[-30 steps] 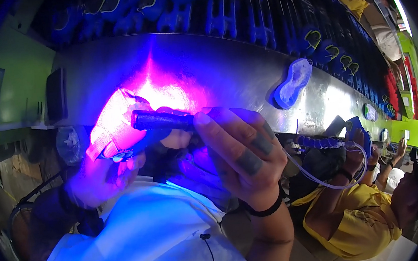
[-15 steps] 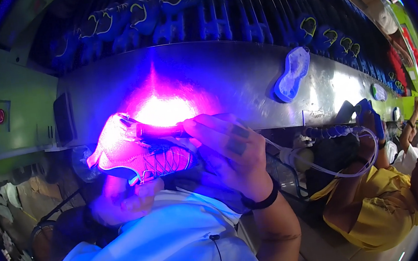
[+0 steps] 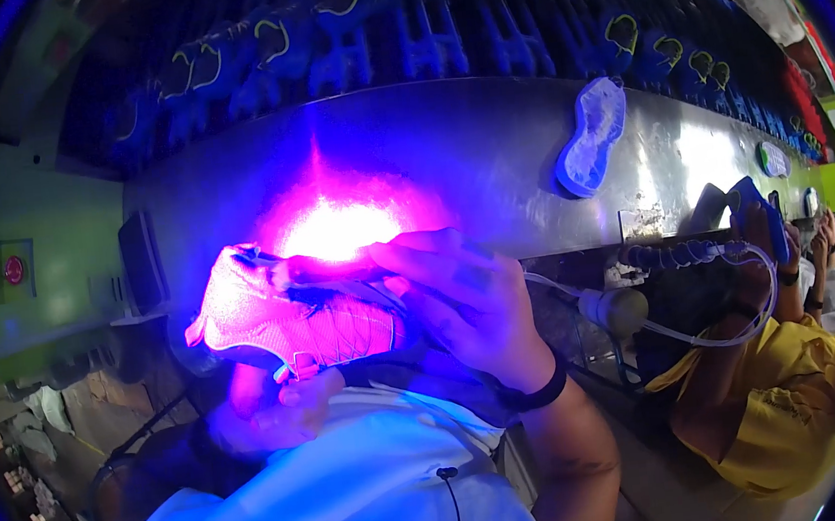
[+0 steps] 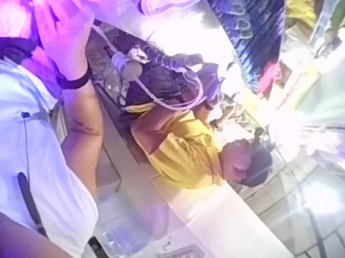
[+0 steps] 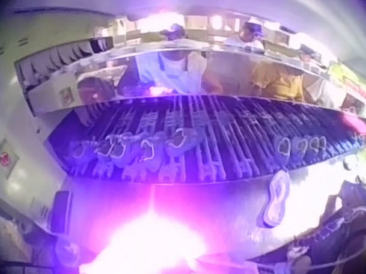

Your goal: Applying a tool (possibly for gluing or cleaning) to the underside of a shoe component on an assembly line.

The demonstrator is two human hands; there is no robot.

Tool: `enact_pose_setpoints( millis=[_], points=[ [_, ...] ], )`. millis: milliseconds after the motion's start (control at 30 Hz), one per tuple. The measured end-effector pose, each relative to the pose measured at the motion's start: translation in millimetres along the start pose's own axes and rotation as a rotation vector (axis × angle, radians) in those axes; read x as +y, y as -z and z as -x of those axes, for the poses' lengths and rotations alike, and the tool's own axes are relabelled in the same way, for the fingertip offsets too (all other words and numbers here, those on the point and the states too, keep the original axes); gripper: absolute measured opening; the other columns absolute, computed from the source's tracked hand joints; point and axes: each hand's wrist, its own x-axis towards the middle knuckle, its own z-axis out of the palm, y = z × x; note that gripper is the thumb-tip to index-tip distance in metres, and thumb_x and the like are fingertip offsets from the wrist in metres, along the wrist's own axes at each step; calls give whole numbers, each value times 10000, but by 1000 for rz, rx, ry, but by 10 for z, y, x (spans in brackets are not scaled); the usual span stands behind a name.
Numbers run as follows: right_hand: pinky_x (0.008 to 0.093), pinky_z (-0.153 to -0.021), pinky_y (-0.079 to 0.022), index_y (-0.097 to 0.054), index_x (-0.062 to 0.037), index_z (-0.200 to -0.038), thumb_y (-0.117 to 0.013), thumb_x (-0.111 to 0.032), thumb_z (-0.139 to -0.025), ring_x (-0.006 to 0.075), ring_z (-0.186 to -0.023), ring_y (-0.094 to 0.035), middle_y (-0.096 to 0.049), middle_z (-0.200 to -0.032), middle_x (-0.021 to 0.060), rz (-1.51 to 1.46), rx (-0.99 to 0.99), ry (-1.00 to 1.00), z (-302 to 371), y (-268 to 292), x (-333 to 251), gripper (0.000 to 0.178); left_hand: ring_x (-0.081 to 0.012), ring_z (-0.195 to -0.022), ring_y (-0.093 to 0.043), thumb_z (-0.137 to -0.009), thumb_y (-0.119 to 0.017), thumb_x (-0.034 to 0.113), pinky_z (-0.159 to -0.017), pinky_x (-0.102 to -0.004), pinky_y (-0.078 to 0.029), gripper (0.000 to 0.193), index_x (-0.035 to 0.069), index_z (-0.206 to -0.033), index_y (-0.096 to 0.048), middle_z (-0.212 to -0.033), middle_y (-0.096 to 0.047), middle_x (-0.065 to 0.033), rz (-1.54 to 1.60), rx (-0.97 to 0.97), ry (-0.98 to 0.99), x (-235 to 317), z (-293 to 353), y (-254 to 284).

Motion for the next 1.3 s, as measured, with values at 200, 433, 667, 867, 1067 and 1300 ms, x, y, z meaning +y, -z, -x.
enact_pose_setpoints(
  millis=[200,433,667,867,1067,1300],
  points=[
    [372,-824,-545,-711,-72,-1234,-718,-133,-906,253,-911,-699,-731,-1008,120,-115,-64,-212,-79,136,338,333,-187,-765,-663,-998,-515,531,-607,-276,-565,588,56,-1343,-496,-956,-603,-132,-9,115,-67,427,-75,-116],
    [276,-817,-512,-652,8,-1291,-637,-96,-989,110,-921,-638,-698,-1041,66,-229,439,-498,152,318,957,319,-246,-948,-685,-937,-678,257,-798,-349,-579,732,38,-1540,-326,-1132,-646,-154,-1391,167,-834,1537,-1516,-1247],
    [285,-795,-516,-632,-8,-1322,-630,-114,-991,114,-882,-641,-683,-1009,86,-220,562,-528,168,326,996,347,-307,-1028,-668,-833,-799,317,-887,-411,-535,777,101,-1491,-445,-1183,-641,-216,-2758,305,-1120,2283,-3383,-1860],
    [270,-704,-515,-639,-9,-1312,-633,-86,-982,113,-778,-656,-680,-948,90,-165,546,-489,119,383,983,339,-375,-1111,-641,-915,-671,499,-964,-443,-502,523,64,-1200,-718,-1055,-726,-193,-2616,344,-693,2617,-3765,-1958],
    [254,-658,-506,-643,-27,-1315,-629,-83,-987,105,-742,-650,-680,-926,73,-216,537,-479,164,396,1030,333,-408,-1116,-624,-745,-799,420,-959,-454,-505,631,101,-1273,-664,-1113,-648,-246,-3031,894,-1170,3481,-3054,-2022],
    [264,-648,-500,-638,-24,-1319,-626,-117,-995,107,-724,-636,-673,-909,68,-288,538,-542,188,392,1024,337,-448,-1084,-623,-706,-835,377,-950,-468,-511,667,103,-1282,-641,-1157,-597,-267,-2979,756,-1085,2623,-3148,-1644]
  ],
)
